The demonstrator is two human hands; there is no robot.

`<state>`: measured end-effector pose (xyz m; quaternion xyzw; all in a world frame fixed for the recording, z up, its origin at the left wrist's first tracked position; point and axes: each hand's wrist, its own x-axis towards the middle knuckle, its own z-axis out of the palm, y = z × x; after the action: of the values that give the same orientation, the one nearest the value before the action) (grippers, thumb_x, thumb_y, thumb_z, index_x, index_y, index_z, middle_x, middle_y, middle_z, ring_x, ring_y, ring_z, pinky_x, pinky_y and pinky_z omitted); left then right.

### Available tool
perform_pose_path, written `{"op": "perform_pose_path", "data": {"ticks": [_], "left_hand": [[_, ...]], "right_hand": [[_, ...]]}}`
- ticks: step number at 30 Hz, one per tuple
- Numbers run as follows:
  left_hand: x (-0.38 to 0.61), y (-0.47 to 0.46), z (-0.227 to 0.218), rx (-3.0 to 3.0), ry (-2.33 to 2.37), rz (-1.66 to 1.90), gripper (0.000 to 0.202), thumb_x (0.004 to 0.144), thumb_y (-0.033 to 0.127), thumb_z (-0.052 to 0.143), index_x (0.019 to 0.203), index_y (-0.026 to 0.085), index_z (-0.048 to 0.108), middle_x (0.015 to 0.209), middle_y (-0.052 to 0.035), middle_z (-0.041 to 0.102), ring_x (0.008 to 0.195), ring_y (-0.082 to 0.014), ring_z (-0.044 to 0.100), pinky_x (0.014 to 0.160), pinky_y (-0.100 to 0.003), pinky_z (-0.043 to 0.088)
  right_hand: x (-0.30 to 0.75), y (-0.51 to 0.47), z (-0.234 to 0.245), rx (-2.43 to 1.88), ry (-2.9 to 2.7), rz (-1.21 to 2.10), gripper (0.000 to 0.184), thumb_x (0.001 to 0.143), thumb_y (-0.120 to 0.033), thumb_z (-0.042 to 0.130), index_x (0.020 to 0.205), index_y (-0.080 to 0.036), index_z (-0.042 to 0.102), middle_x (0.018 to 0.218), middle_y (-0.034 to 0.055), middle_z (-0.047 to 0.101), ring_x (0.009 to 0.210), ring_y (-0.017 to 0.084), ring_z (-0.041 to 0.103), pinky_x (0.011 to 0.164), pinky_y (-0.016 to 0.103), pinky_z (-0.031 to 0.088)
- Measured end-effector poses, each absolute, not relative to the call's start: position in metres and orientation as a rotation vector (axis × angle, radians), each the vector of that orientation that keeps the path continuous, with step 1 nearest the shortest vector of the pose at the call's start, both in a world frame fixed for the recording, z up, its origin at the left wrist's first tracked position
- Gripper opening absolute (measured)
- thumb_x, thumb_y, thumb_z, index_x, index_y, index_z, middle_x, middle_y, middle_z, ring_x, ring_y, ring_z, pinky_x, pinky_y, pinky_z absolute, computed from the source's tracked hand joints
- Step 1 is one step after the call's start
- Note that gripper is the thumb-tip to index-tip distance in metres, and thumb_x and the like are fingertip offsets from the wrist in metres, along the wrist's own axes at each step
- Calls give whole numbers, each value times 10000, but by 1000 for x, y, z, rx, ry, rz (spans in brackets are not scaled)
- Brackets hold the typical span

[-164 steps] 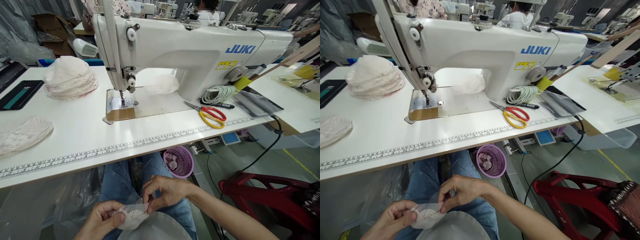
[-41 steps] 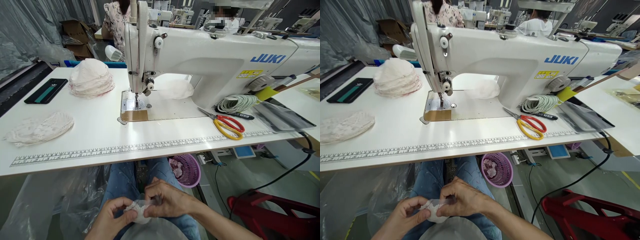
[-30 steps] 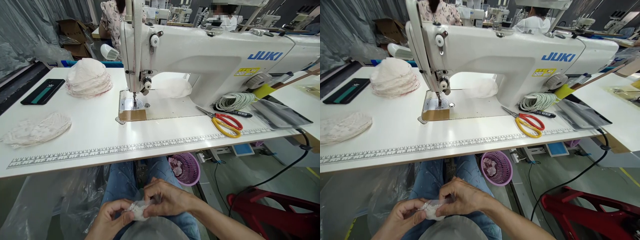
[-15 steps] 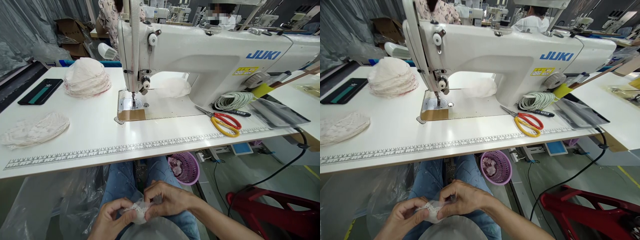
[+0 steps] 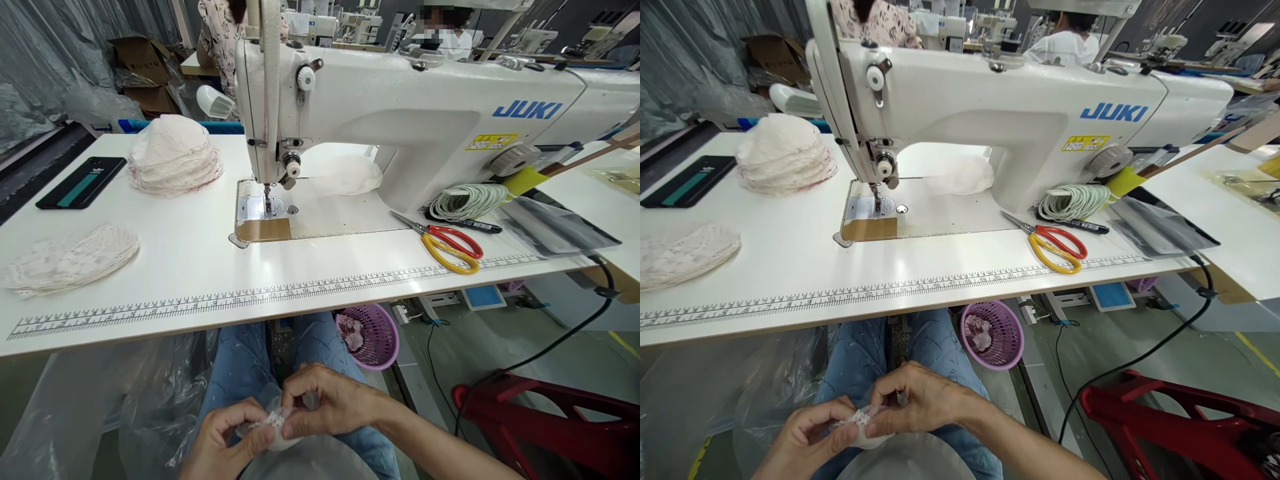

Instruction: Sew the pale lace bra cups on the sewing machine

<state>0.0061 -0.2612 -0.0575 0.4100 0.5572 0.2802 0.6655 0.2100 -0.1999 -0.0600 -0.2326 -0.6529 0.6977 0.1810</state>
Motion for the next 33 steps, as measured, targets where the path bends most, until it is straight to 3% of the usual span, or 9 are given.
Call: {"op": "perform_pose_path", "data": {"ticks": [6, 14, 18, 22, 28, 33], "left_hand": [[9, -261, -50, 916, 1319, 572, 344, 672, 562, 687, 640, 221, 715, 659, -24, 569, 640, -175, 495, 589, -229, 417], [10, -261, -48, 1038, 1412, 502, 395, 616, 572, 714, 779, 214, 744, 702, -41, 633, 694, -196, 526, 593, -214, 416], [13, -263, -56, 963, 1362, 548, 425, 633, 584, 698, 624, 160, 718, 551, -14, 547, 563, -136, 434, 530, -203, 362], [14, -264, -61, 857, 1339, 560, 460, 568, 595, 742, 585, 137, 710, 522, -7, 518, 535, -116, 394, 513, -205, 340], [18, -259, -52, 788, 1294, 559, 418, 570, 562, 762, 574, 146, 718, 492, 10, 509, 504, -92, 352, 497, -194, 319], [21, -256, -44, 824, 1286, 525, 405, 569, 552, 762, 595, 150, 724, 501, 9, 508, 505, -95, 332, 496, -199, 305]], "right_hand": [[208, -200, -55, -668, -1892, 1893, 206, 797, -326, 650, 803, -120, 644, 588, -50, 473, 544, 68, 420, 520, 172, 327], [207, -202, -55, -750, -2044, 1752, 308, 813, -443, 613, 755, -141, 631, 611, -41, 503, 562, 83, 455, 633, 222, 357], [208, -204, -52, -819, -2066, 1685, 376, 777, -516, 631, 715, -145, 612, 607, -50, 510, 578, 84, 473, 725, 253, 359], [211, -205, -50, -872, -1999, 1755, 449, 735, -589, 628, 673, -145, 603, 571, -49, 485, 575, 91, 455, 637, 220, 366], [213, -206, -56, -797, -1814, 1904, 447, 666, -572, 701, 714, -136, 615, 536, -67, 449, 503, 64, 387, 487, 179, 303], [216, -205, -51, -822, -1801, 1925, 385, 758, -520, 645, 740, -136, 627, 600, -32, 526, 570, 83, 468, 546, 183, 363]]}}
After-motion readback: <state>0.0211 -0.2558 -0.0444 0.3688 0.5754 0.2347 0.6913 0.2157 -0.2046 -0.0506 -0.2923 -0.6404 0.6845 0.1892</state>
